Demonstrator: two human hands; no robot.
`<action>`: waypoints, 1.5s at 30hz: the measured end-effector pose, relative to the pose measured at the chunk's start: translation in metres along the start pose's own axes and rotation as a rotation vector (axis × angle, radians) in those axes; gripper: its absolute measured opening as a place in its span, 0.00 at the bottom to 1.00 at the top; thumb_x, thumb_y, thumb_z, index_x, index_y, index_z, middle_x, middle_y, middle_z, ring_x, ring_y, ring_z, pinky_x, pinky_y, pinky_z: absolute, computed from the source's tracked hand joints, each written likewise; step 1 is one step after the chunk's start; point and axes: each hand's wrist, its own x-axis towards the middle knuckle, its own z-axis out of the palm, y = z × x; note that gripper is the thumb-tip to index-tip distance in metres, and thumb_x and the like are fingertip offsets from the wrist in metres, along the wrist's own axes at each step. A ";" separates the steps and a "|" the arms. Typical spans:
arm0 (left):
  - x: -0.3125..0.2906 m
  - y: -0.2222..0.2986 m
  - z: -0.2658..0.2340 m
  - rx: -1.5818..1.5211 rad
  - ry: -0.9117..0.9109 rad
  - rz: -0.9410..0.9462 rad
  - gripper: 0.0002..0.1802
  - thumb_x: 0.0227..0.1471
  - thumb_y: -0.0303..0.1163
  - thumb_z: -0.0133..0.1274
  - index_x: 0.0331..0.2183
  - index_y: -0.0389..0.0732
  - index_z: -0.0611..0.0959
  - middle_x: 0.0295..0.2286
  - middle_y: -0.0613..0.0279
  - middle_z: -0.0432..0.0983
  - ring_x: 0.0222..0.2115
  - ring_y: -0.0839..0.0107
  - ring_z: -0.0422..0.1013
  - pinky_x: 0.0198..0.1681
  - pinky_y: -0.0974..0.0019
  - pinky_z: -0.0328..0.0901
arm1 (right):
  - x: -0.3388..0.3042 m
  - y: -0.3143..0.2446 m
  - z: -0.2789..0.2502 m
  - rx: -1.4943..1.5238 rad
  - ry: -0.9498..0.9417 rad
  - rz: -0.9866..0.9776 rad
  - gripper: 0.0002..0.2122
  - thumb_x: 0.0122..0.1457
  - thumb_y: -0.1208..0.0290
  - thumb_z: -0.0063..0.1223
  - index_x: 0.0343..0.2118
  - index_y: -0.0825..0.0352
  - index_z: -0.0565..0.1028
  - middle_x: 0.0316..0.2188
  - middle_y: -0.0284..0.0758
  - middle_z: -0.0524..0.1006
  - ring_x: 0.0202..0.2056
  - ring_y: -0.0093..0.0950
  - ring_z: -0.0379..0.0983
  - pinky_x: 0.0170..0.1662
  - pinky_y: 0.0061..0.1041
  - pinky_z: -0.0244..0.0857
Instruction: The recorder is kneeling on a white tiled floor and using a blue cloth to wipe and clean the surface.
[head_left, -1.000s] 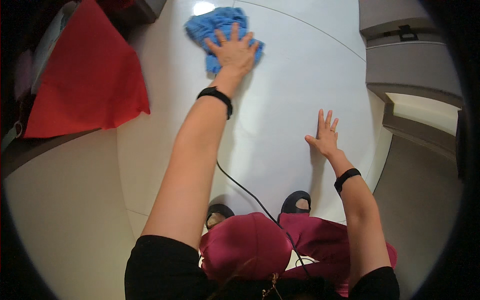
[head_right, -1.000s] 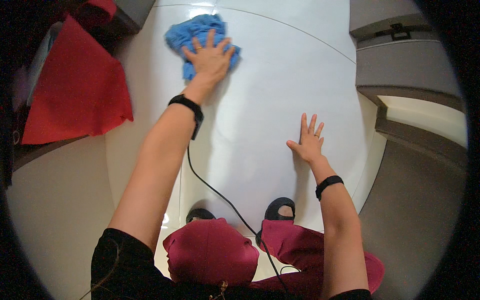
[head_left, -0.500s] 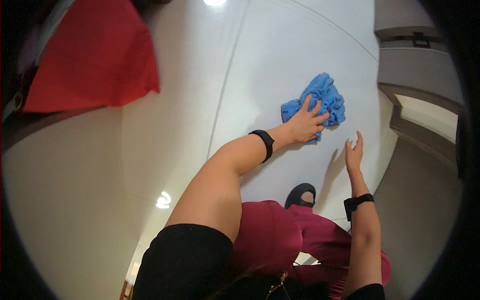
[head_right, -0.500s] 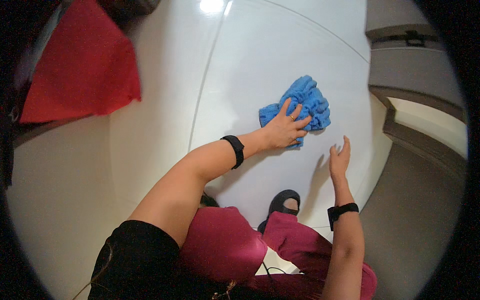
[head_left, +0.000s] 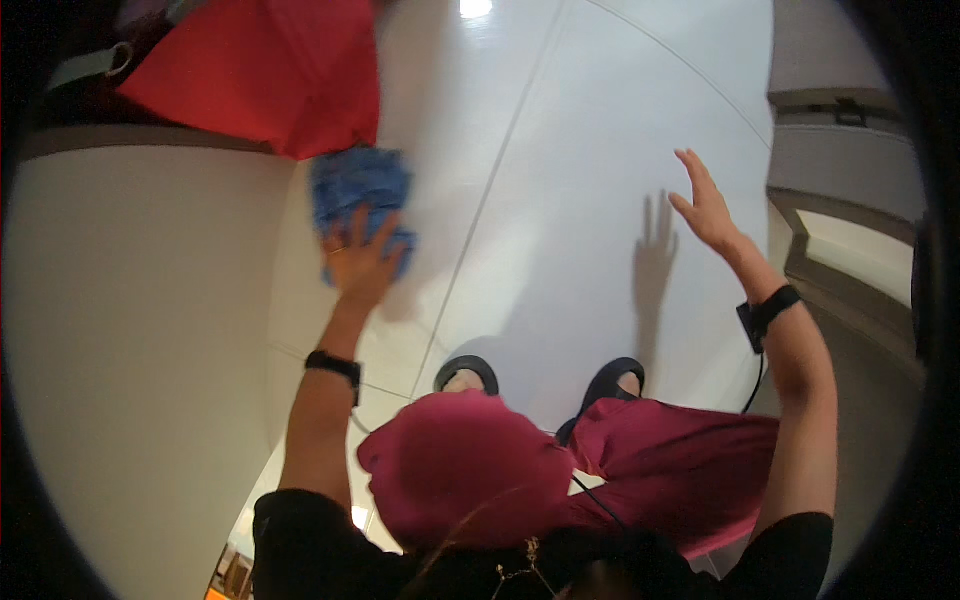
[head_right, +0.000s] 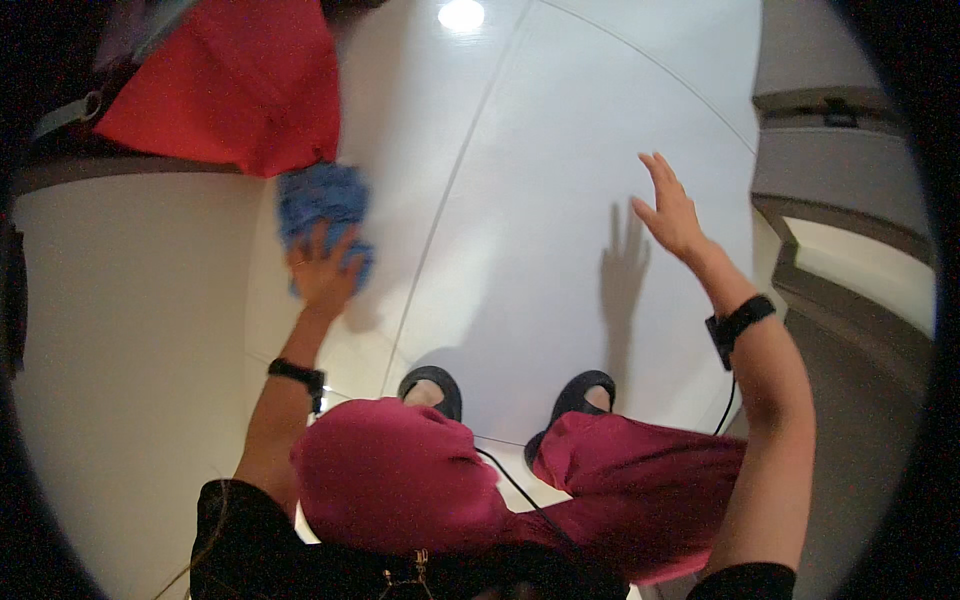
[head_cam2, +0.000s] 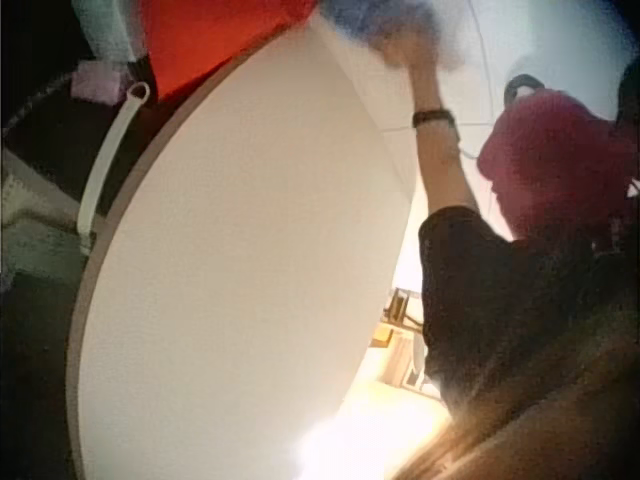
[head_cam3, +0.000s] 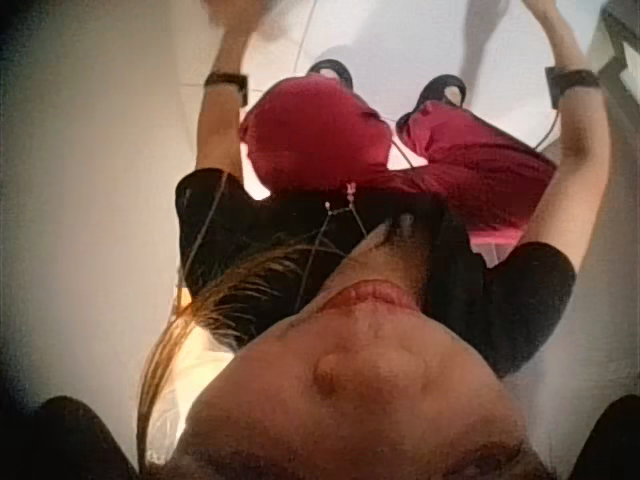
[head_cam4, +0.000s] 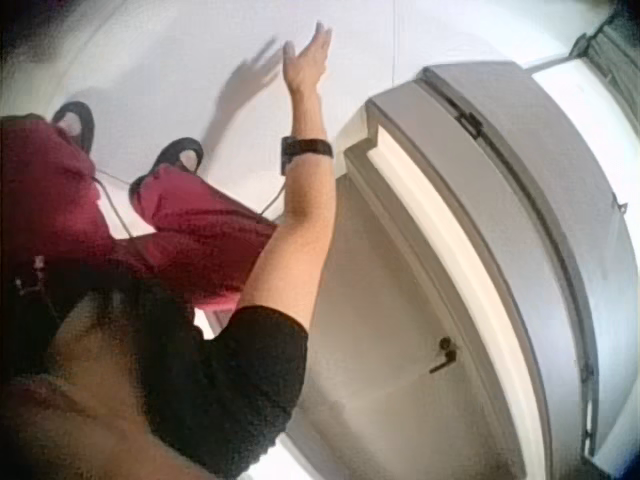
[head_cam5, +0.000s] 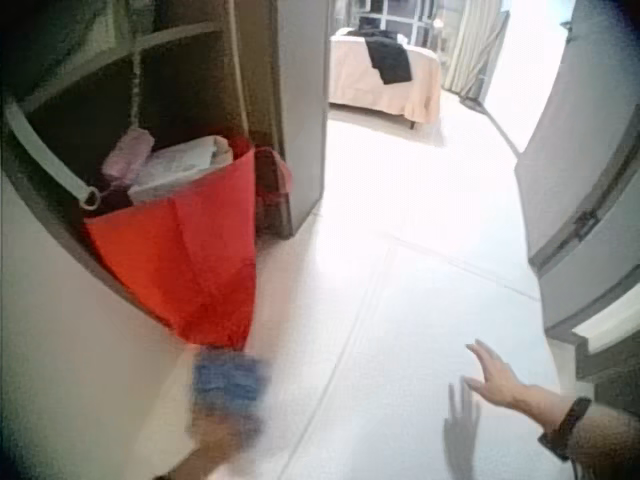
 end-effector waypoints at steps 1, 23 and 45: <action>-0.012 -0.020 0.001 0.042 0.027 -0.080 0.26 0.44 0.47 0.51 0.48 0.69 0.69 0.54 0.64 0.54 0.49 0.48 0.51 0.52 0.47 0.46 | 0.005 0.004 -0.014 -0.042 0.003 -0.064 0.29 0.50 0.69 0.48 0.56 0.60 0.53 0.58 0.45 0.51 0.58 0.41 0.47 0.58 0.35 0.45; 0.024 0.018 -0.150 -0.611 -0.469 0.211 0.40 0.47 0.40 0.52 0.56 0.37 0.52 0.56 0.42 0.45 0.58 0.55 0.43 0.58 0.60 0.43 | -0.044 -0.246 0.125 0.174 0.078 -0.500 0.37 0.37 0.37 0.50 0.54 0.45 0.61 0.61 0.38 0.43 0.60 0.52 0.27 0.49 0.69 0.25; 0.071 0.022 -0.162 -0.092 -0.905 0.196 0.45 0.45 0.43 0.52 0.56 0.34 0.49 0.57 0.39 0.30 0.55 0.44 0.46 0.55 0.56 0.50 | -0.286 0.109 0.061 0.056 0.519 1.179 0.34 0.43 0.52 0.55 0.54 0.59 0.59 0.56 0.49 0.54 0.58 0.45 0.44 0.59 0.40 0.39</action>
